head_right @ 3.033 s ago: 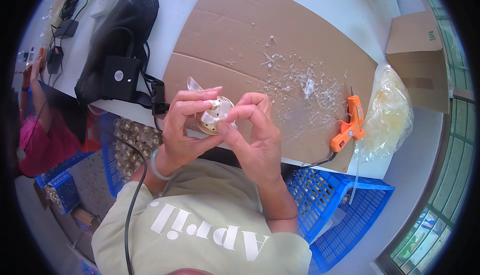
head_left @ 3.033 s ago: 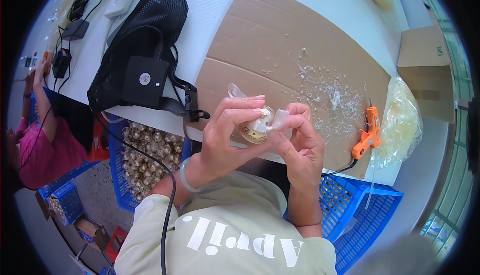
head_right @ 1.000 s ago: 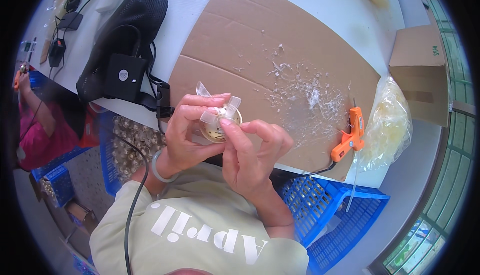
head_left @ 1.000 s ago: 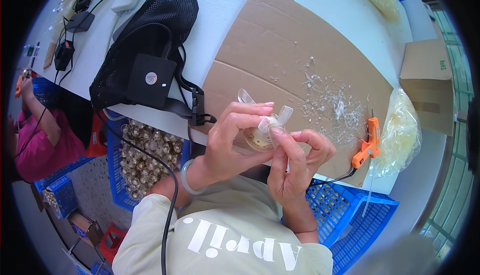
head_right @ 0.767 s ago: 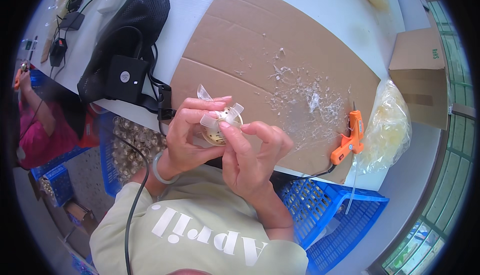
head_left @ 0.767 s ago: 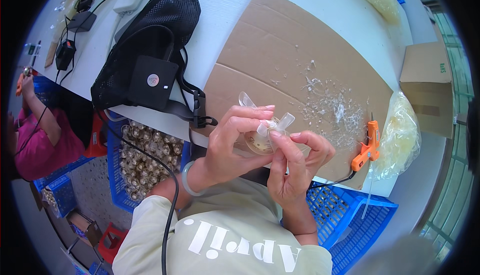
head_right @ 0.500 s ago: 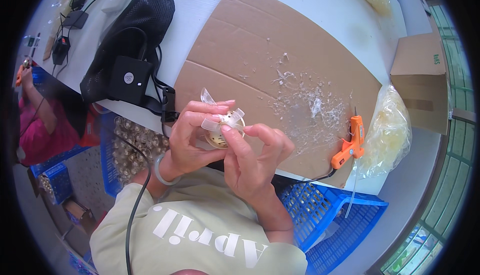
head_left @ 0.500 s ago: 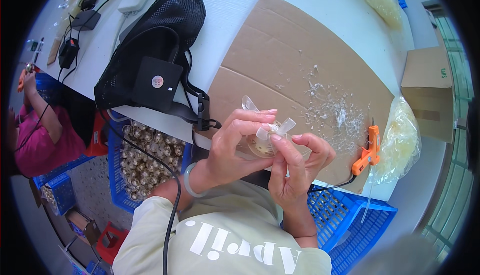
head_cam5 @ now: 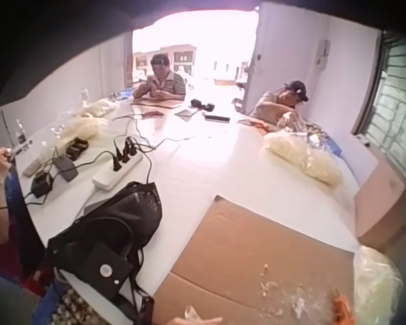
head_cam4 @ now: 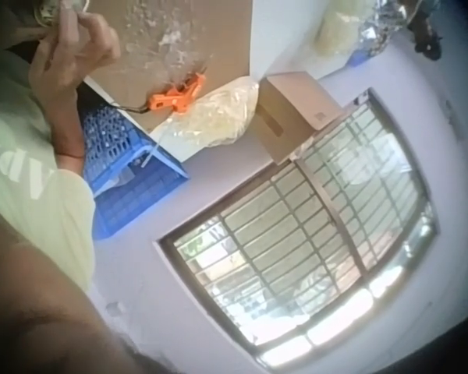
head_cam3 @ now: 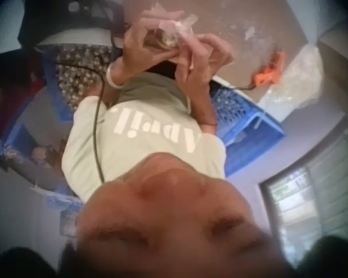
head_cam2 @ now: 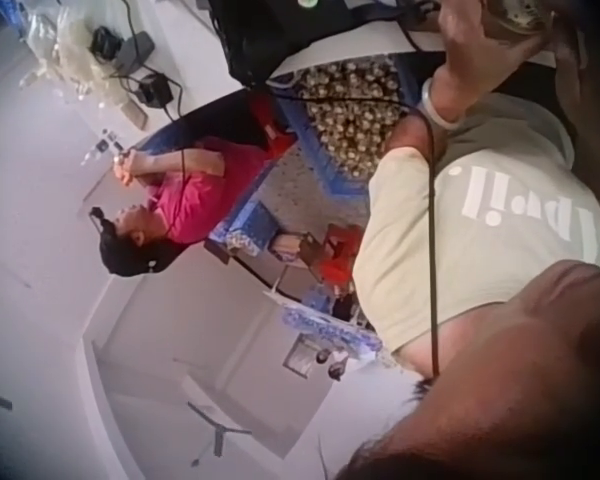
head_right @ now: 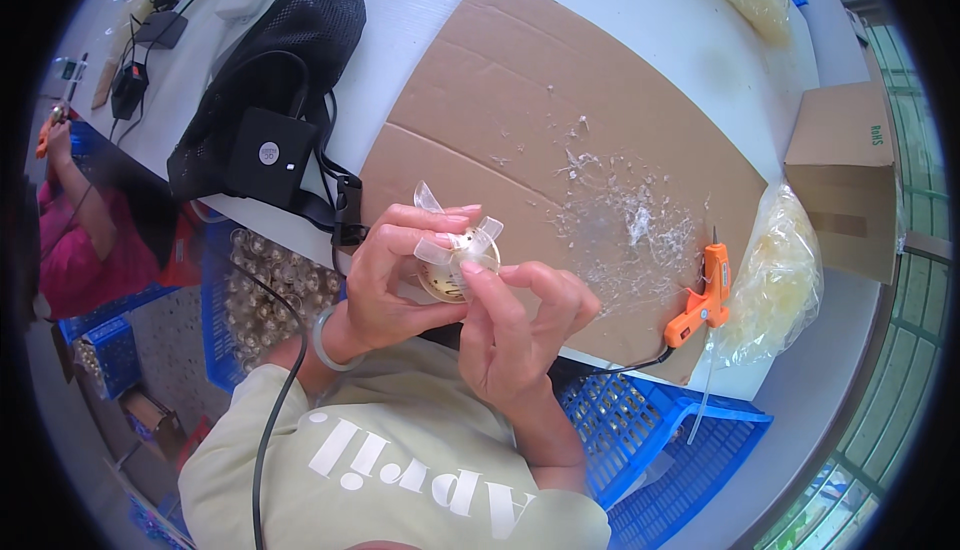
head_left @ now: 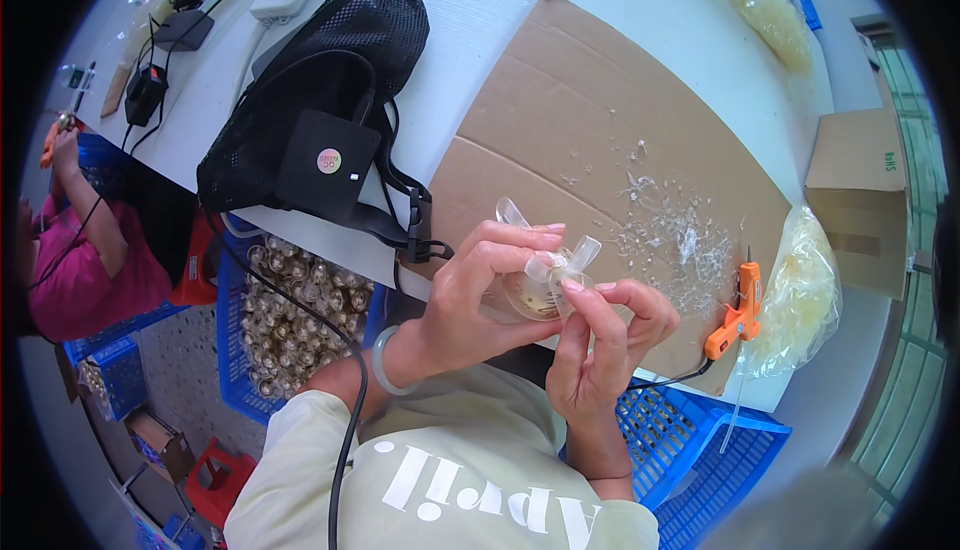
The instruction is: Applying hot glue to a gold ornament and attaching a decorative ribbon.
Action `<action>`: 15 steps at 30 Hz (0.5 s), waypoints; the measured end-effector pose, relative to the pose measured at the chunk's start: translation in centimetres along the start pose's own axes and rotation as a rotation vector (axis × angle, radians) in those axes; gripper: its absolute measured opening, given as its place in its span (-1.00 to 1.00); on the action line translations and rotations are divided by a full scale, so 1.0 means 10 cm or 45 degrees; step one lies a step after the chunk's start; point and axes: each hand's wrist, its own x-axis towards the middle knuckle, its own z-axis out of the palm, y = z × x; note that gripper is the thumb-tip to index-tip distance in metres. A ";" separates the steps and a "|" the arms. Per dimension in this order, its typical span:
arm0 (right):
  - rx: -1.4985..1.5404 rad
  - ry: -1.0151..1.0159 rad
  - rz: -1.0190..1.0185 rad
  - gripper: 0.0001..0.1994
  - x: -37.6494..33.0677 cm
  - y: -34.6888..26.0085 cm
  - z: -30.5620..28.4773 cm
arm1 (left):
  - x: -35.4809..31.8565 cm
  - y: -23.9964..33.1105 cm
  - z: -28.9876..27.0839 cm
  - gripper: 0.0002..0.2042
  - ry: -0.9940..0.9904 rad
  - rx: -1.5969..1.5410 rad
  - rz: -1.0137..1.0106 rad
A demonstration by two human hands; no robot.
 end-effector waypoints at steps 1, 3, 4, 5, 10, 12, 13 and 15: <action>-0.015 -0.009 -0.007 -0.70 0.00 0.00 0.00 | 0.00 0.00 0.00 -0.44 0.002 -0.003 -0.005; -0.012 -0.013 -0.005 -0.70 0.01 0.00 0.01 | 0.00 -0.01 0.00 -0.44 0.003 0.002 0.008; -0.009 -0.014 -0.003 -0.70 0.02 0.00 0.02 | 0.00 -0.01 0.00 -0.44 0.001 0.008 0.021; -0.006 -0.016 0.000 -0.70 0.02 0.00 0.03 | 0.00 -0.02 0.00 -0.44 0.000 0.014 0.035; -0.031 -0.029 -0.019 -0.70 0.03 -0.01 0.00 | 0.01 -0.01 -0.01 -0.45 -0.013 0.014 0.051; -0.051 -0.048 -0.036 -0.71 0.03 -0.02 -0.01 | 0.01 -0.02 -0.01 -0.45 -0.012 0.020 0.074; -0.061 -0.057 -0.045 -0.71 0.03 -0.02 -0.01 | 0.01 -0.02 -0.02 -0.45 -0.012 0.023 0.086; -0.064 -0.059 -0.056 -0.71 0.03 -0.02 0.00 | 0.01 -0.01 -0.02 -0.45 -0.011 0.029 0.087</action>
